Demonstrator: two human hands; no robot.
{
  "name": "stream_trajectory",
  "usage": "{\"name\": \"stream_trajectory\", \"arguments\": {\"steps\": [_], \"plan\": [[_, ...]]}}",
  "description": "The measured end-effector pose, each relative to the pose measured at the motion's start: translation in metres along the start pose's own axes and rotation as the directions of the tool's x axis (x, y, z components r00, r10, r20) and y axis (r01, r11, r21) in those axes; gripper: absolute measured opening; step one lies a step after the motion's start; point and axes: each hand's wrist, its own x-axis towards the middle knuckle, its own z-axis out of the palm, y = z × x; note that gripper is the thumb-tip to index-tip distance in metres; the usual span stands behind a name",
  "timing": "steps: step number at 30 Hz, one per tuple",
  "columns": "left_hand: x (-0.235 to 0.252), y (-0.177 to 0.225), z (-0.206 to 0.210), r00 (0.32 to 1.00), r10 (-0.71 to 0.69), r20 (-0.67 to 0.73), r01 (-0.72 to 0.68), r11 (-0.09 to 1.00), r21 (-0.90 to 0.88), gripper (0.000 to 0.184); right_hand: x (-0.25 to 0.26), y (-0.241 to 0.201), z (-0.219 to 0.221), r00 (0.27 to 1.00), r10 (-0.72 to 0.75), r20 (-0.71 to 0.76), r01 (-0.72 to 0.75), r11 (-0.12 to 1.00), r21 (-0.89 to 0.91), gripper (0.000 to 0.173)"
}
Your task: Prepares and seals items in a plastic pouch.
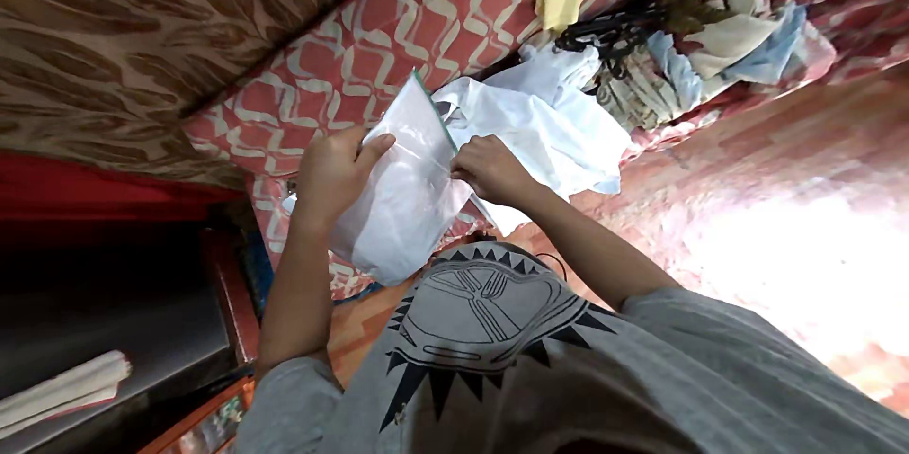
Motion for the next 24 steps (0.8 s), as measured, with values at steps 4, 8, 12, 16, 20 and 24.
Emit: {"name": "stream_trajectory", "arguments": {"steps": [4,8,12,16,20,24], "plan": [[-0.004,-0.01,0.006,1.0,-0.017,-0.026,0.018,1.0,0.003,0.052,-0.001,0.005,-0.026,0.99,0.138,0.01,-0.138,0.985,0.101,0.016],[-0.013,-0.018,0.003,1.0,0.006,-0.024,-0.006,1.0,-0.012,0.048,-0.002,0.013,-0.066,0.963,0.259,-0.081,-0.262,0.965,-0.027,0.02],[-0.021,-0.032,-0.004,0.997,0.063,-0.036,-0.066,0.993,-0.1,0.044,-0.016,0.027,-0.076,0.925,0.348,-0.153,-0.312,0.925,0.218,0.02],[-0.02,-0.038,0.002,0.994,0.092,-0.058,-0.095,0.994,-0.06,0.048,-0.02,0.035,-0.062,0.821,0.546,0.165,-0.549,0.678,0.489,0.018],[-0.02,-0.037,0.004,0.993,0.064,-0.095,-0.067,0.997,-0.028,0.051,-0.012,0.023,-0.045,0.779,0.627,-0.001,-0.521,0.648,0.555,0.033],[-0.022,-0.035,0.002,0.98,0.127,-0.151,-0.127,0.992,0.006,0.053,0.003,0.013,-0.041,0.767,0.595,-0.242,-0.322,0.682,0.657,0.047]]}}
